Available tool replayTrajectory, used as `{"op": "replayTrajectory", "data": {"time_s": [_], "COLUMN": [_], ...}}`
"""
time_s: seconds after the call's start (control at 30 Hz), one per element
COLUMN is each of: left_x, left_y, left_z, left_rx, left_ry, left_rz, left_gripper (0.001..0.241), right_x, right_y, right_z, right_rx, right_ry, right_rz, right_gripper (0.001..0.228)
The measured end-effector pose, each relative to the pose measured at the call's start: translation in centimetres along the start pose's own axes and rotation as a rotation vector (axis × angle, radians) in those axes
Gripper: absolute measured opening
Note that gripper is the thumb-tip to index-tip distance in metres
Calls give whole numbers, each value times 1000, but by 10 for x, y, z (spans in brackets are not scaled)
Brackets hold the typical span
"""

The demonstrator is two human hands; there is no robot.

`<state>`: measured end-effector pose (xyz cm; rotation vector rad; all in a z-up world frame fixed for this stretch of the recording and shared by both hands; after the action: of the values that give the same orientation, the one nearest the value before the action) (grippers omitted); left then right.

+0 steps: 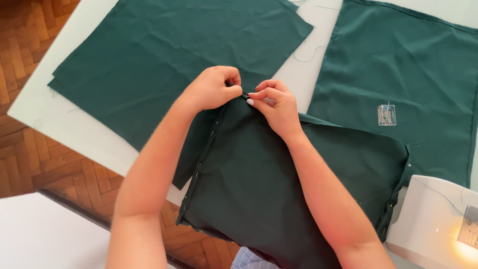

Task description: Pinning two pieces of green fabric together along the edge to prepare for sewing.

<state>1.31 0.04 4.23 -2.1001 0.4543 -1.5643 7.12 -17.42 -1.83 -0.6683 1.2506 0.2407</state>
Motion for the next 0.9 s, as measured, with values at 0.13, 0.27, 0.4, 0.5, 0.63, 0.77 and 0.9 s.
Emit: {"op": "replayTrajectory", "data": {"time_s": [0.13, 0.27, 0.4, 0.5, 0.63, 0.77, 0.9], "left_x": [-12, -23, -26, -20, -42, -56, -61], "left_y": [6, 7, 6, 5, 13, 18, 19], "left_z": [3, 2, 1, -5, 3, 11, 16], "left_rx": [42, 85, 5, -68, -105, -161, -169], "left_ry": [-8, -79, -108, -140, -149, -131, -137], "left_rz": [-124, -350, -658, -869, -985, -1056, -1067], "left_gripper": [16, 9, 11, 15, 34, 35, 27], "right_x": [-2, -4, -2, -2, -4, -2, 1], "right_y": [-3, -8, -7, -7, -8, -5, -4], "right_z": [0, 1, 4, 5, 4, 6, 6], "right_rx": [-21, -94, -158, -164, -169, -149, -106], "right_ry": [0, -22, -59, -48, -69, 12, 20], "right_rz": [34, 5, -19, 20, 10, 78, 56], "right_gripper": [12, 13, 14, 12, 10, 8, 7]}}
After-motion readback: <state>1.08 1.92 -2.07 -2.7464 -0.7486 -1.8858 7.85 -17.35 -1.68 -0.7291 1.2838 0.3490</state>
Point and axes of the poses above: each hand's wrist, its own z-axis towards the middle knuckle, its own y-axis out of the palm, x = y × z, the point moved 3 cm from there along z, towards the middle knuckle, and after that the axes turned 9 degrees about -z, right-handed, at the moved point
